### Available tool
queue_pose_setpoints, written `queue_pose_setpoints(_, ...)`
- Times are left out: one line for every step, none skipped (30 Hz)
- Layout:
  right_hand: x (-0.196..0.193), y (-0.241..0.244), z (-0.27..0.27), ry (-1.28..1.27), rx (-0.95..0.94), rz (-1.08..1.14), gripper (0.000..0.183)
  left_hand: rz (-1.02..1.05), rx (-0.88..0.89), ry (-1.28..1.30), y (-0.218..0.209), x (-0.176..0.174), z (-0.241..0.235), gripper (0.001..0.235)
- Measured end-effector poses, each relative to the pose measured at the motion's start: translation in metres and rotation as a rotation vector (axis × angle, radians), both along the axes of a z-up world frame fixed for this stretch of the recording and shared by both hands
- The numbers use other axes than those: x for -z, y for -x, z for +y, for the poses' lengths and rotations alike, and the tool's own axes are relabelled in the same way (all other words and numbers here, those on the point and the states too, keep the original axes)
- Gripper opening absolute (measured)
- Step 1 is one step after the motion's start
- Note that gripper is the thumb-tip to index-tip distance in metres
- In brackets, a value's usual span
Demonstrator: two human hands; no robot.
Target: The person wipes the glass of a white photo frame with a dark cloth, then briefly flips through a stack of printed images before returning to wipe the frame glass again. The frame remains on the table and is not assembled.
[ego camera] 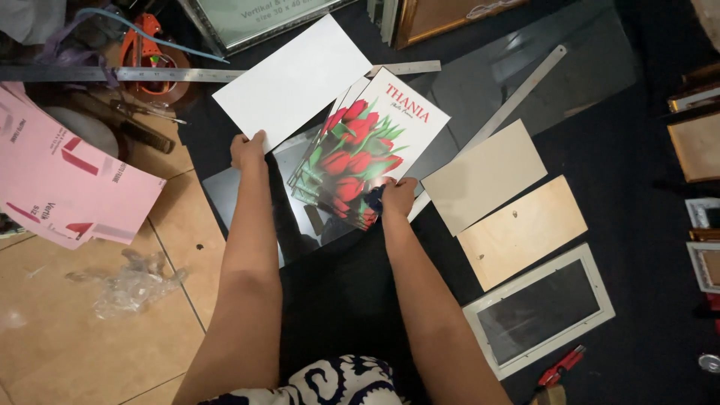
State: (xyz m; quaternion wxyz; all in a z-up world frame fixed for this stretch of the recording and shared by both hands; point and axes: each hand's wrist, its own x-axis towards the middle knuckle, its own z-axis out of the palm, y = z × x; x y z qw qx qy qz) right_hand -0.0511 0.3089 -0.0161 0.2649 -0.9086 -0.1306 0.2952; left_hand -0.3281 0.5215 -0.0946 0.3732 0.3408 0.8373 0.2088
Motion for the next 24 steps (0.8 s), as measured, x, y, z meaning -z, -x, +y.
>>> queue_pose_setpoints(0.001, 0.0, 0.0, -0.001, -0.001, -0.004, 0.024, -0.004, -0.001, -0.001, -0.005, -0.003, -0.002, 0.04)
queue_pose_setpoints(0.002, -0.001, 0.0, 0.017, 0.007, 0.017, 0.026, -0.047, -0.042, -0.049, -0.01, -0.007, -0.004, 0.036)
queue_pose_setpoints(0.003, -0.001, 0.0, 0.034, 0.016, 0.037, 0.027, -0.09, -0.082, -0.098, -0.015, -0.011, -0.005, 0.032)
queue_pose_setpoints(0.005, -0.002, 0.0, 0.032, 0.016, 0.033, 0.027, -0.094, -0.082, -0.1, -0.013, -0.001, -0.004, 0.032)
queue_pose_setpoints(0.007, -0.003, 0.0, 0.018, 0.013, 0.048, 0.031, -0.222, -0.104, -0.148, -0.011, 0.008, -0.002, 0.03)
queue_pose_setpoints(0.01, -0.003, -0.001, 0.003, 0.009, 0.063, 0.035, -0.35, -0.127, -0.194, -0.009, 0.017, 0.0, 0.029)
queue_pose_setpoints(0.007, -0.003, -0.001, 0.001, 0.01, 0.063, 0.035, -0.35, -0.125, -0.196, -0.015, -0.019, -0.013, 0.029)
queue_pose_setpoints(0.005, -0.003, -0.002, 0.002, -0.014, 0.054, 0.038, -0.503, -0.157, -0.249, -0.021, -0.056, -0.027, 0.032)
queue_pose_setpoints(0.002, -0.004, -0.002, 0.001, -0.036, 0.045, 0.04, -0.656, -0.187, -0.301, -0.028, -0.092, -0.04, 0.036)
queue_pose_setpoints(0.012, -0.008, 0.0, -0.002, -0.032, 0.044, 0.04, -0.658, -0.182, -0.303, -0.039, -0.126, -0.053, 0.036)
queue_pose_setpoints(0.021, -0.01, 0.001, -0.019, -0.007, 0.016, 0.036, -0.746, -0.179, -0.361, -0.049, -0.16, -0.068, 0.039)
queue_pose_setpoints(0.031, -0.013, 0.002, -0.035, 0.018, -0.013, 0.033, -0.834, -0.175, -0.419, -0.059, -0.193, -0.083, 0.043)
queue_pose_setpoints(0.018, -0.008, 0.005, -0.035, 0.024, -0.009, 0.033, -0.831, -0.169, -0.416, -0.069, -0.219, -0.095, 0.043)
queue_pose_setpoints(0.004, -0.003, 0.007, -0.103, 0.073, -0.076, 0.042, -0.931, -0.157, -0.418, -0.079, -0.244, -0.108, 0.047)
queue_pose_setpoints(-0.01, 0.0, 0.007, -0.168, 0.123, -0.145, 0.053, -1.034, -0.146, -0.416, -0.09, -0.268, -0.121, 0.051)
queue_pose_setpoints(-0.012, 0.002, 0.007, -0.165, 0.129, -0.144, 0.053, -1.033, -0.141, -0.41, -0.096, -0.251, -0.132, 0.051)
queue_pose_setpoints(-0.014, 0.001, 0.01, -0.183, 0.072, -0.009, 0.048, -1.007, -0.107, -0.315, -0.105, -0.234, -0.142, 0.05)
queue_pose_setpoints(-0.017, 0.0, 0.012, -0.201, 0.015, 0.125, 0.062, -0.979, -0.072, -0.221, -0.113, -0.217, -0.151, 0.05)
queue_pose_setpoints(-0.042, 0.008, 0.017, -0.204, 0.021, 0.122, 0.062, -0.982, -0.066, -0.22, -0.119, -0.212, -0.164, 0.05)
queue_pose_setpoints(-0.067, 0.016, 0.023, -0.205, 0.084, 0.301, 0.076, -0.987, -0.047, -0.109, -0.125, -0.206, -0.177, 0.057)
queue_pose_setpoints(-0.092, 0.026, 0.027, -0.204, 0.146, 0.483, 0.091, -0.987, -0.029, 0.004, -0.13, -0.199, -0.19, 0.065)
queue_pose_setpoints(-0.093, 0.026, 0.023, -0.206, 0.151, 0.483, 0.091, -0.986, -0.023, 0.006, -0.128, -0.205, -0.194, 0.065)
queue_pose_setpoints(-0.094, 0.026, 0.019, -0.245, 0.048, 0.401, 0.07, -0.943, 0.044, 0.065, -0.126, -0.212, -0.199, 0.068)
queue_pose_setpoints(-0.095, 0.026, 0.015, -0.283, -0.055, 0.318, 0.063, -0.899, 0.111, 0.124, -0.124, -0.217, -0.204, 0.072)
